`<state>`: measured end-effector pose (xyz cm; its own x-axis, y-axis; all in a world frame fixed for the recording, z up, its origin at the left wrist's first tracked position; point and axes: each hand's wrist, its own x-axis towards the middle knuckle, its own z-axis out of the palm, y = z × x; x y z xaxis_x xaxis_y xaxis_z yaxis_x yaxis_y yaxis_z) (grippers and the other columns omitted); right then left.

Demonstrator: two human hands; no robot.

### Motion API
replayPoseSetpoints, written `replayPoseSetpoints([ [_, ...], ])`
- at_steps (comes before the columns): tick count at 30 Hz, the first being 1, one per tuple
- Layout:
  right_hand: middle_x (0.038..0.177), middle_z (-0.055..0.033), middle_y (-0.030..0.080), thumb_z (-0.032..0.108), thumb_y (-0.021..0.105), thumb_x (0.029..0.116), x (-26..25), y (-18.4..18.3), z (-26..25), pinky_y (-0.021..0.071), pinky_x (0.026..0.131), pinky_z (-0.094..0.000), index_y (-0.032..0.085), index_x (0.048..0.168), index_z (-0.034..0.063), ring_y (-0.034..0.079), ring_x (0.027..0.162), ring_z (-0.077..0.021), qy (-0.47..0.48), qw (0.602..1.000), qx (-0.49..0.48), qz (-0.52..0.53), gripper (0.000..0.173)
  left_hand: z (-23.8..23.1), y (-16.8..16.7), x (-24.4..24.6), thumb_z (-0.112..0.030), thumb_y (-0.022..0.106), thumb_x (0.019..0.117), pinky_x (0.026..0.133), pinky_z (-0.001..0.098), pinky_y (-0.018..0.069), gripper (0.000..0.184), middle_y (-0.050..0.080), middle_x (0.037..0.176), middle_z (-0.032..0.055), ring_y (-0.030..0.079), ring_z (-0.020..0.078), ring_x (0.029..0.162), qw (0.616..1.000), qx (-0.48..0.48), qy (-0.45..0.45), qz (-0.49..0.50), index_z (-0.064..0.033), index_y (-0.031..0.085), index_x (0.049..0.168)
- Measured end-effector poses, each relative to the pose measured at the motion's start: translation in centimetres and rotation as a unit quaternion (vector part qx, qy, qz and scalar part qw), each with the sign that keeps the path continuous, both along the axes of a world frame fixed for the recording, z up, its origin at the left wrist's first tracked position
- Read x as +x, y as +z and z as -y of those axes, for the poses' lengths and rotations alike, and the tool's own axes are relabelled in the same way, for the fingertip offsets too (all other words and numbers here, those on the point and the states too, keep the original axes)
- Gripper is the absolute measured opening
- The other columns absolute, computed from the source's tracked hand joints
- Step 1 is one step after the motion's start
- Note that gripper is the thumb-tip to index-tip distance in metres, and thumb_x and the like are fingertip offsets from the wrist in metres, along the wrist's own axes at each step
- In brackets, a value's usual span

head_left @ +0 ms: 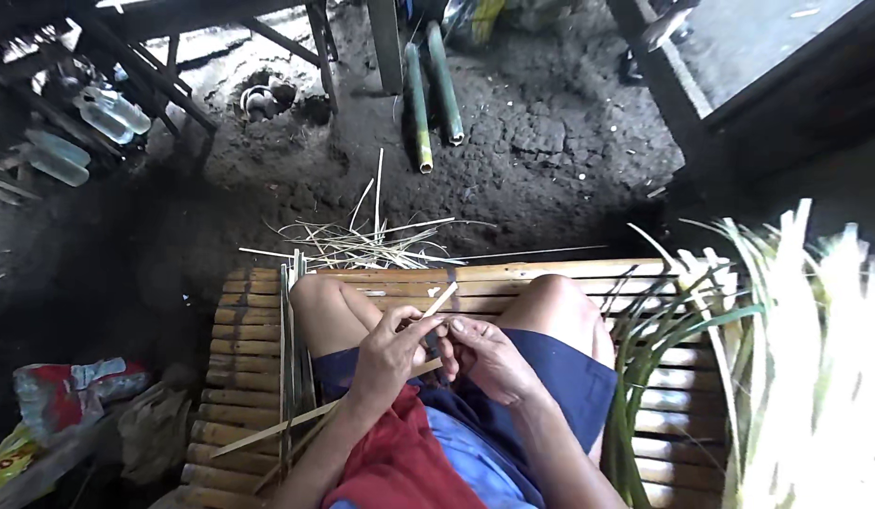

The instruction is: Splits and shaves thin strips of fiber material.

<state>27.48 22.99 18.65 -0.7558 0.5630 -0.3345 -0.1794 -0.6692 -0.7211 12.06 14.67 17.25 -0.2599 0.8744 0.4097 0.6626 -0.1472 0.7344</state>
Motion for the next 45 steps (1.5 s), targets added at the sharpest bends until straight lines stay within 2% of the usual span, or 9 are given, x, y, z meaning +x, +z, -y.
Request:
replayPoseSetpoints([
  [4,0.064,0.0059,0.063,0.010,0.036,0.1059,-0.5,0.8,0.2,0.0541,0.053,-0.0170,0.066,0.084,0.0110,0.059,0.052,-0.0014,-0.027,0.999,-0.041,-0.007,0.037,0.2,0.7,-0.1,-0.003,0.065,0.0950,0.081,0.0213,0.0561,0.018,0.068,0.103,0.0164,0.067,0.0141,0.089,1.000,-0.002,0.008,-0.015,-0.0042,0.079,0.106],
  [7,0.062,0.0081,0.061,0.003,0.047,0.0996,-0.9,0.7,0.3,0.0507,0.055,-0.0131,0.065,0.084,0.0121,0.058,0.054,0.0023,-0.075,0.978,0.195,0.032,0.026,-0.1,1.9,0.0,-0.003,0.070,0.0921,0.073,0.0133,0.0548,0.012,0.067,0.095,0.0112,0.064,0.0036,0.081,0.997,-0.002,0.007,0.083,0.0029,0.077,0.101],
  [11,0.071,-0.0112,0.064,0.005,0.064,0.0884,-1.5,0.1,-0.3,0.0481,0.056,-0.0203,0.070,0.085,-0.0046,0.059,0.058,-0.0120,-0.189,0.680,0.679,0.203,0.012,-0.5,2.8,0.6,-0.002,0.070,0.0919,0.066,0.0118,0.0538,0.011,0.067,0.092,0.0101,0.062,0.0003,0.073,0.992,0.012,0.033,0.123,0.0067,0.073,0.098],
  [17,0.051,0.0127,0.045,0.008,0.046,0.1000,-0.8,1.9,-0.5,0.0387,0.044,-0.0126,0.059,0.079,0.0178,0.042,0.042,0.0044,-0.021,0.987,0.154,0.034,0.026,-1.1,2.1,1.8,0.002,0.070,0.0882,0.068,0.0122,0.0541,0.008,0.069,0.092,0.0133,0.064,0.0030,0.075,0.993,0.087,0.061,0.053,0.0078,0.072,0.094],
  [24,0.050,0.0124,0.043,0.010,0.038,0.1018,0.2,2.3,-0.2,0.0385,0.040,-0.0099,0.057,0.078,0.0157,0.042,0.039,0.0053,0.075,0.995,-0.070,-0.020,0.031,-0.9,2.6,1.6,0.001,0.072,0.0874,0.068,0.0155,0.0562,0.008,0.069,0.092,0.0146,0.067,0.0073,0.074,0.996,0.083,0.030,0.004,0.0061,0.073,0.094],
  [28,0.070,0.0086,0.067,0.026,0.057,0.0965,2.0,3.5,0.1,0.0487,0.047,-0.0121,0.070,0.086,0.0195,0.060,0.053,0.0026,0.153,0.958,-0.138,-0.200,0.018,-2.2,7.0,-2.5,-0.025,0.069,0.0971,0.094,0.0269,0.0540,0.027,0.072,0.093,0.0057,0.067,0.0100,0.101,0.960,-0.007,-0.260,0.101,0.0004,0.074,0.090],
  [34,0.101,-0.0083,0.078,0.021,0.059,0.1015,0.3,5.3,0.1,0.0614,0.076,-0.0238,0.076,0.108,0.0080,0.076,0.087,-0.0127,0.037,0.911,-0.052,-0.407,0.022,-5.5,8.1,2.5,-0.049,0.047,0.1052,0.087,0.0197,0.0531,0.044,0.069,0.097,-0.0067,0.064,-0.0004,0.095,0.793,-0.053,-0.361,0.488,-0.0143,0.068,0.090],
  [38,0.095,-0.0029,0.077,0.021,0.064,0.0962,0.1,4.0,0.2,0.0603,0.081,-0.0265,0.078,0.099,0.0132,0.074,0.087,-0.0101,-0.039,0.937,0.053,-0.344,0.016,-6.1,6.9,3.2,-0.049,0.043,0.1068,0.055,0.0134,0.0543,0.039,0.065,0.081,-0.0085,0.062,-0.0020,0.061,0.680,-0.053,-0.350,0.642,-0.0227,0.063,0.087],
  [45,0.111,-0.0059,0.073,0.019,0.056,0.1007,2.0,3.2,3.5,0.0576,0.086,-0.0234,0.064,0.089,0.0067,0.069,0.103,-0.0089,0.054,0.900,0.413,-0.130,0.019,-6.1,6.0,1.7,-0.046,0.029,0.1107,0.051,0.0120,0.0404,0.041,0.044,0.064,-0.0096,0.045,0.0001,0.052,0.606,0.019,-0.176,0.775,-0.0227,0.050,0.084],
])
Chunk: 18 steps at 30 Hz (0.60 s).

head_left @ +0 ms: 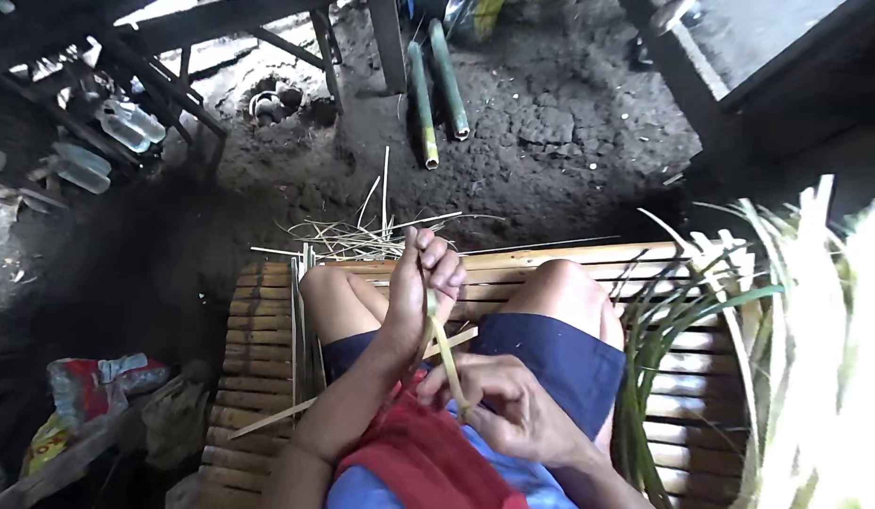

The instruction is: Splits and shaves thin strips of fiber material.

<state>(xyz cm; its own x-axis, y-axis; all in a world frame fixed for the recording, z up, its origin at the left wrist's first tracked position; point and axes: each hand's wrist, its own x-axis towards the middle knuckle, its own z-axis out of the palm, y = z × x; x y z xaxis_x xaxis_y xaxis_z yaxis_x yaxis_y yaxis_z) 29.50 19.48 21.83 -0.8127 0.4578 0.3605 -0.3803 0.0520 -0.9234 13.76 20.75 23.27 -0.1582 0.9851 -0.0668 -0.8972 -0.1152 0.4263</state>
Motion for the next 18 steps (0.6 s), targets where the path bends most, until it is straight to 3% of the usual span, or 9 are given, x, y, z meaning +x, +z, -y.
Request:
replayPoseSetpoints([
  [2,0.105,-0.0014,0.074,0.029,0.056,0.1034,0.8,0.1,0.0,0.0579,0.084,-0.0221,0.067,0.096,0.0093,0.069,0.098,-0.0055,-0.024,0.999,-0.013,0.034,0.024,-0.6,-0.1,-0.4,-0.040,0.028,0.1119,0.047,0.0118,0.0401,0.042,0.048,0.061,-0.0095,0.045,-0.0005,0.047,0.997,-0.036,0.030,0.062,-0.0200,0.052,0.083],
  [4,0.092,0.0112,0.070,0.055,0.053,0.1004,1.0,0.2,-1.2,0.0564,0.067,-0.0186,0.067,0.113,0.0221,0.065,0.077,0.0011,-0.109,0.989,-0.056,0.085,0.038,-0.6,0.0,-0.1,-0.039,0.027,0.1121,0.045,0.0121,0.0415,0.044,0.050,0.061,-0.0089,0.046,0.0001,0.046,0.995,-0.063,0.015,0.077,-0.0200,0.053,0.082],
  [5,0.087,0.0129,0.066,0.056,0.054,0.0991,0.8,0.3,-2.1,0.0535,0.061,-0.0171,0.062,0.126,0.0224,0.061,0.069,0.0021,-0.150,0.982,-0.055,0.105,0.044,-0.6,0.1,0.3,-0.040,0.027,0.1119,0.043,0.0123,0.0399,0.045,0.049,0.059,-0.0096,0.045,-0.0003,0.044,0.995,-0.077,0.004,0.063,-0.0213,0.053,0.080],
  [6,0.087,0.0126,0.064,0.047,0.057,0.0992,0.6,0.4,-2.9,0.0520,0.059,-0.0157,0.058,0.134,0.0186,0.059,0.067,0.0025,-0.177,0.976,-0.040,0.116,0.045,-0.5,0.1,0.7,-0.044,0.027,0.1113,0.042,0.0123,0.0382,0.046,0.047,0.059,-0.0101,0.042,-0.0005,0.043,0.996,-0.085,-0.012,0.036,-0.0226,0.052,0.080],
  [7,0.087,0.0111,0.065,0.036,0.063,0.0983,0.3,0.4,-3.4,0.0517,0.059,-0.0153,0.061,0.131,0.0136,0.058,0.067,0.0023,-0.196,0.974,-0.022,0.115,0.040,-0.3,0.0,1.2,-0.049,0.025,0.1103,0.040,0.0113,0.0358,0.046,0.044,0.060,-0.0104,0.039,-0.0014,0.042,0.996,-0.084,-0.028,0.004,-0.0235,0.050,0.081],
  [9,0.087,0.0085,0.066,0.027,0.069,0.0960,-0.2,0.7,-3.8,0.0534,0.065,-0.0161,0.071,0.105,0.0104,0.061,0.074,0.0014,-0.214,0.969,0.023,0.122,0.019,-0.4,0.0,2.0,-0.049,0.021,0.1101,0.039,0.0118,0.0356,0.049,0.044,0.059,-0.0104,0.038,-0.0010,0.040,0.994,-0.098,-0.022,-0.036,-0.0229,0.050,0.080],
  [12,0.084,0.0087,0.066,0.029,0.063,0.1000,0.8,1.0,-3.2,0.0522,0.066,-0.0143,0.073,0.085,0.0122,0.060,0.074,0.0036,-0.163,0.974,0.041,0.153,0.024,-0.3,-0.2,1.7,-0.048,0.021,0.1106,0.041,0.0119,0.0363,0.049,0.043,0.058,-0.0092,0.038,0.0000,0.041,0.994,-0.091,-0.005,-0.059,-0.0209,0.049,0.081],
  [16,0.079,0.0004,0.065,0.035,0.057,0.1049,3.3,1.8,-1.1,0.0484,0.073,-0.0131,0.069,0.084,0.0049,0.060,0.080,0.0024,0.063,0.990,0.046,0.122,0.038,-2.6,-1.8,-1.5,-0.037,0.021,0.1132,0.044,0.0130,0.0390,0.044,0.044,0.054,-0.0128,0.041,-0.0008,0.041,0.977,-0.183,0.107,0.006,-0.0221,0.049,0.082],
  [18,0.081,0.0027,0.067,0.036,0.057,0.1051,3.1,1.7,-1.2,0.0504,0.073,-0.0135,0.070,0.088,0.0077,0.061,0.079,0.0036,-0.004,0.988,0.059,0.146,0.036,-1.7,-2.6,-1.5,-0.043,0.025,0.1116,0.046,0.0110,0.0407,0.045,0.049,0.058,-0.0136,0.044,-0.0032,0.045,0.991,-0.131,0.015,0.022,-0.0246,0.052,0.081],
])
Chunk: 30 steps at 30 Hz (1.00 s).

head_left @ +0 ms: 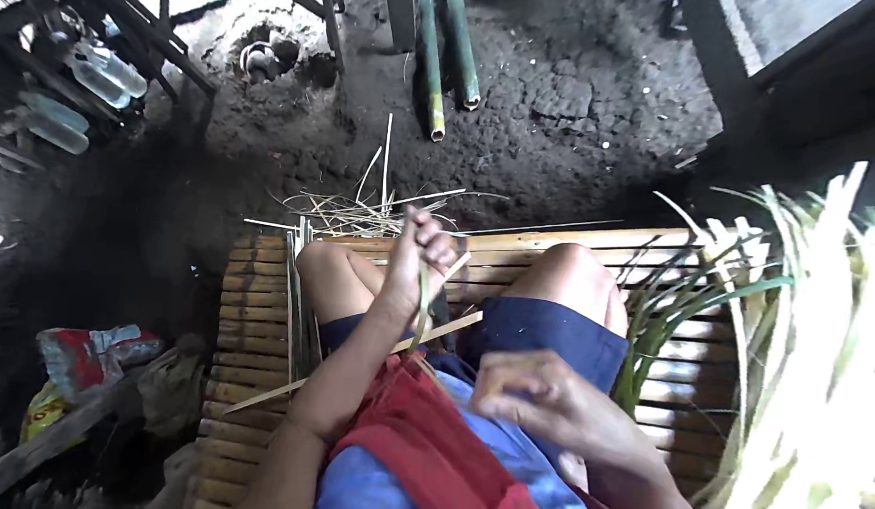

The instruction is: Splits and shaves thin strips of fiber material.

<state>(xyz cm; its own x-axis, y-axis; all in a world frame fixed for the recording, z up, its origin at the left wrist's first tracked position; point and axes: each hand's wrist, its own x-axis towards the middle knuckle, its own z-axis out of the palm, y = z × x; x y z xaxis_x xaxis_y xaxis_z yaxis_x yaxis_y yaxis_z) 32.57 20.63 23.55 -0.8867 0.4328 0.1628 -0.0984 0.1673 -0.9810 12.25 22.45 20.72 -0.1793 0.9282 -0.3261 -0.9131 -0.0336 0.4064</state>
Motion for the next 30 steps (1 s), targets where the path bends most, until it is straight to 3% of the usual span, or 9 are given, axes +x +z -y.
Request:
replayPoseSetpoints([
  [3,0.075,0.0133,0.068,0.033,0.062,0.1010,-1.1,-0.4,-2.5,0.0534,0.062,-0.0155,0.073,0.087,0.0182,0.061,0.065,0.0044,-0.235,0.972,0.015,0.025,0.023,2.6,-0.5,2.1,-0.070,0.042,0.0978,0.043,0.0124,0.0381,0.052,0.048,0.055,-0.0138,0.045,-0.0040,0.044,0.965,0.100,-0.240,-0.027,-0.0263,0.058,0.074],
  [6,0.077,0.0153,0.065,0.024,0.063,0.1001,-1.8,-0.3,-4.0,0.0512,0.058,-0.0135,0.070,0.088,0.0184,0.058,0.063,0.0053,-0.303,0.952,0.046,0.016,0.015,3.3,0.2,3.0,-0.047,0.044,0.1063,0.042,0.0121,0.0386,0.045,0.047,0.054,-0.0099,0.043,-0.0023,0.041,0.964,0.058,-0.256,-0.049,-0.0203,0.054,0.072],
  [10,0.082,0.0057,0.070,0.027,0.063,0.0995,-2.7,-1.5,-2.5,0.0544,0.068,-0.0169,0.077,0.086,0.0081,0.063,0.075,0.0030,-0.161,0.981,0.083,0.068,0.027,2.2,0.1,3.1,-0.047,0.031,0.1101,0.039,0.0123,0.0352,0.052,0.040,0.050,-0.0112,0.038,-0.0014,0.037,0.995,-0.010,-0.097,0.002,-0.0227,0.048,0.068],
  [13,0.071,0.0089,0.062,0.034,0.057,0.1039,-0.5,-1.3,-1.3,0.0453,0.062,-0.0109,0.070,0.081,0.0087,0.055,0.067,0.0086,0.061,0.996,-0.037,0.052,0.037,1.7,-1.0,0.9,-0.050,0.030,0.1099,0.042,0.0114,0.0358,0.047,0.040,0.054,-0.0123,0.037,-0.0020,0.040,0.997,-0.034,-0.041,-0.055,-0.0241,0.048,0.074],
  [16,0.076,0.0012,0.067,0.030,0.058,0.1049,0.2,-1.2,-0.1,0.0476,0.071,-0.0122,0.074,0.087,0.0025,0.060,0.076,0.0043,0.200,0.976,-0.080,-0.008,0.036,0.9,-2.4,-1.1,-0.053,0.029,0.1091,0.042,0.0115,0.0352,0.051,0.038,0.051,-0.0120,0.037,-0.0022,0.039,0.999,-0.039,-0.010,-0.035,-0.0231,0.045,0.071],
  [19,0.077,0.0110,0.069,0.035,0.058,0.1030,0.2,-1.5,-1.6,0.0527,0.068,-0.0135,0.075,0.087,0.0145,0.062,0.072,0.0065,-0.011,0.997,-0.058,0.052,0.032,2.2,-2.5,0.3,-0.051,0.029,0.1085,0.043,0.0129,0.0383,0.053,0.047,0.051,-0.0141,0.043,-0.0036,0.042,0.985,0.051,-0.156,-0.049,-0.0264,0.050,0.067],
  [22,0.073,0.0163,0.068,0.028,0.060,0.1018,-0.2,-1.2,-4.7,0.0543,0.059,-0.0147,0.075,0.090,0.0201,0.061,0.061,0.0043,-0.229,0.972,-0.003,0.053,0.021,4.4,-2.1,2.3,-0.040,0.038,0.1080,0.042,0.0140,0.0389,0.044,0.048,0.052,-0.0094,0.044,-0.0012,0.041,0.952,0.056,-0.287,-0.086,-0.0197,0.051,0.071],
  [26,0.077,0.0061,0.067,0.027,0.063,0.0985,-2.6,-1.9,-3.5,0.0515,0.062,-0.0172,0.076,0.088,0.0084,0.059,0.065,0.0029,-0.187,0.969,0.106,0.120,0.025,3.7,-1.5,3.6,-0.048,0.033,0.1095,0.040,0.0140,0.0351,0.052,0.040,0.051,-0.0103,0.037,-0.0004,0.039,0.990,-0.046,-0.122,-0.058,-0.0233,0.047,0.066],
  [30,0.068,0.0102,0.060,0.035,0.059,0.1016,-0.5,-2.4,-2.1,0.0439,0.058,-0.0121,0.071,0.079,0.0097,0.052,0.063,0.0078,0.031,0.996,-0.025,0.085,0.036,2.8,-2.6,1.3,-0.046,0.024,0.1115,0.040,0.0146,0.0369,0.053,0.039,0.047,-0.0119,0.037,0.0000,0.037,0.993,-0.104,0.015,-0.050,-0.0240,0.044,0.067],
])
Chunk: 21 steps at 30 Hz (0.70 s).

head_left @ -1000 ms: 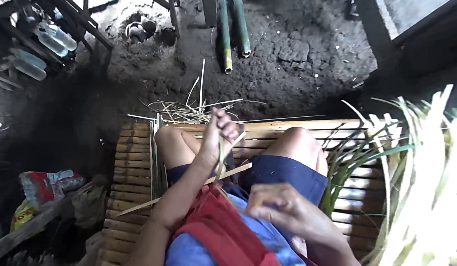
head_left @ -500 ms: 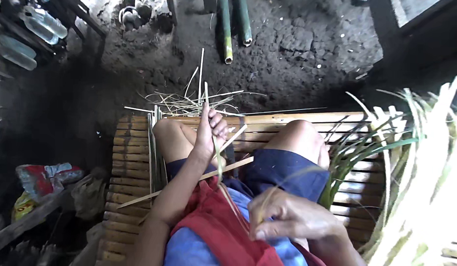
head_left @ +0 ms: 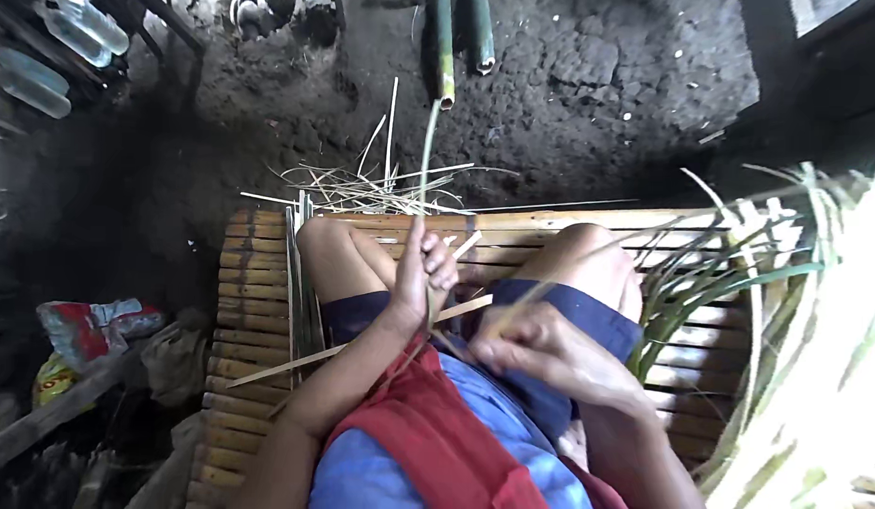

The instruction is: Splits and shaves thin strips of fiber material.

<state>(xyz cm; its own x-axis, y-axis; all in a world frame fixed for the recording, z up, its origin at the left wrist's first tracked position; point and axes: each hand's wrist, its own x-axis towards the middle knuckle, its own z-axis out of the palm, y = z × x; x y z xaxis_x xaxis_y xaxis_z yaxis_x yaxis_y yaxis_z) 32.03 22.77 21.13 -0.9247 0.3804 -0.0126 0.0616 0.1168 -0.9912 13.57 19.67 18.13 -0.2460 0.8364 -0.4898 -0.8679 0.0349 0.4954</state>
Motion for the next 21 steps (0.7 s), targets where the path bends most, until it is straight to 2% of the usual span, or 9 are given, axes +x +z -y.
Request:
replayPoseSetpoints([
  [3,0.077,0.0055,0.065,0.031,0.058,0.1052,1.8,0.4,0.6,0.0462,0.069,-0.0098,0.071,0.087,0.0055,0.057,0.075,0.0075,0.129,0.985,-0.082,-0.077,0.034,-0.5,-1.0,-2.5,-0.048,0.023,0.1113,0.040,0.0158,0.0370,0.056,0.040,0.047,-0.0113,0.038,0.0011,0.037,0.996,-0.045,0.070,-0.003,-0.0237,0.043,0.065],
  [5,0.078,0.0106,0.067,0.035,0.058,0.1037,1.8,0.3,0.3,0.0488,0.068,-0.0098,0.074,0.088,0.0134,0.059,0.074,0.0087,0.044,0.995,-0.079,-0.044,0.031,0.5,-1.3,-1.9,-0.053,0.023,0.1093,0.043,0.0138,0.0410,0.055,0.045,0.051,-0.0131,0.044,-0.0014,0.041,1.000,0.019,-0.015,0.007,-0.0254,0.047,0.068],
  [7,0.074,0.0151,0.067,0.035,0.061,0.1005,1.4,0.4,-1.0,0.0518,0.065,-0.0138,0.075,0.083,0.0227,0.061,0.068,0.0056,-0.115,0.992,-0.060,-0.003,0.025,1.9,-0.9,-0.2,-0.058,0.035,0.1059,0.043,0.0132,0.0379,0.053,0.047,0.052,-0.0136,0.044,-0.0030,0.043,0.978,0.102,-0.180,0.022,-0.0261,0.051,0.067],
  [9,0.072,0.0148,0.068,0.029,0.061,0.1003,0.5,0.6,-2.1,0.0545,0.060,-0.0161,0.075,0.086,0.0232,0.062,0.062,0.0025,-0.220,0.975,-0.021,-0.003,0.020,2.7,-0.1,0.9,-0.047,0.033,0.1088,0.041,0.0147,0.0394,0.051,0.046,0.051,-0.0102,0.044,-0.0006,0.040,0.961,0.123,-0.244,0.041,-0.0217,0.049,0.067],
  [11,0.076,0.0124,0.068,0.026,0.058,0.1006,-0.7,0.9,-1.7,0.0533,0.057,-0.0164,0.076,0.096,0.0160,0.060,0.060,0.0026,-0.211,0.977,0.027,0.009,0.020,2.8,0.6,1.6,-0.046,0.033,0.1096,0.040,0.0140,0.0357,0.055,0.042,0.048,-0.0097,0.039,-0.0003,0.038,0.981,0.096,-0.163,0.041,-0.0218,0.047,0.063],
  [13,0.083,0.0073,0.069,0.025,0.061,0.0996,-2.3,0.2,-0.4,0.0537,0.059,-0.0170,0.077,0.094,0.0097,0.061,0.065,0.0016,-0.151,0.987,0.052,0.017,0.023,2.6,1.0,2.4,-0.052,0.034,0.1089,0.039,0.0143,0.0330,0.057,0.036,0.048,-0.0094,0.034,0.0007,0.037,0.996,0.056,-0.057,0.030,-0.0217,0.044,0.062],
  [17,0.073,0.0106,0.064,0.032,0.059,0.1018,-0.6,-0.6,0.5,0.0494,0.061,-0.0134,0.071,0.081,0.0123,0.058,0.067,0.0054,-0.006,0.997,-0.073,-0.026,0.031,2.1,0.7,1.2,-0.047,0.026,0.1112,0.041,0.0168,0.0367,0.057,0.037,0.047,-0.0103,0.037,0.0022,0.037,0.998,-0.004,0.062,-0.006,-0.0232,0.043,0.062],
  [19,0.079,0.0110,0.067,0.032,0.057,0.1047,1.4,-0.3,0.7,0.0503,0.069,-0.0100,0.070,0.087,0.0123,0.060,0.076,0.0086,0.078,0.988,-0.112,-0.072,0.030,1.4,0.2,-1.2,-0.045,0.024,0.1118,0.040,0.0166,0.0351,0.057,0.036,0.046,-0.0107,0.037,0.0019,0.036,0.990,-0.031,0.135,-0.012,-0.0236,0.040,0.062],
  [21,0.082,0.0094,0.068,0.032,0.058,0.1052,1.8,-0.4,1.0,0.0515,0.072,-0.0103,0.072,0.091,0.0107,0.062,0.078,0.0077,0.057,0.989,-0.107,-0.080,0.029,1.6,0.0,-2.3,-0.050,0.022,0.1108,0.043,0.0160,0.0402,0.057,0.043,0.048,-0.0104,0.044,0.0018,0.040,0.992,-0.017,0.126,-0.025,-0.0242,0.044,0.064],
])
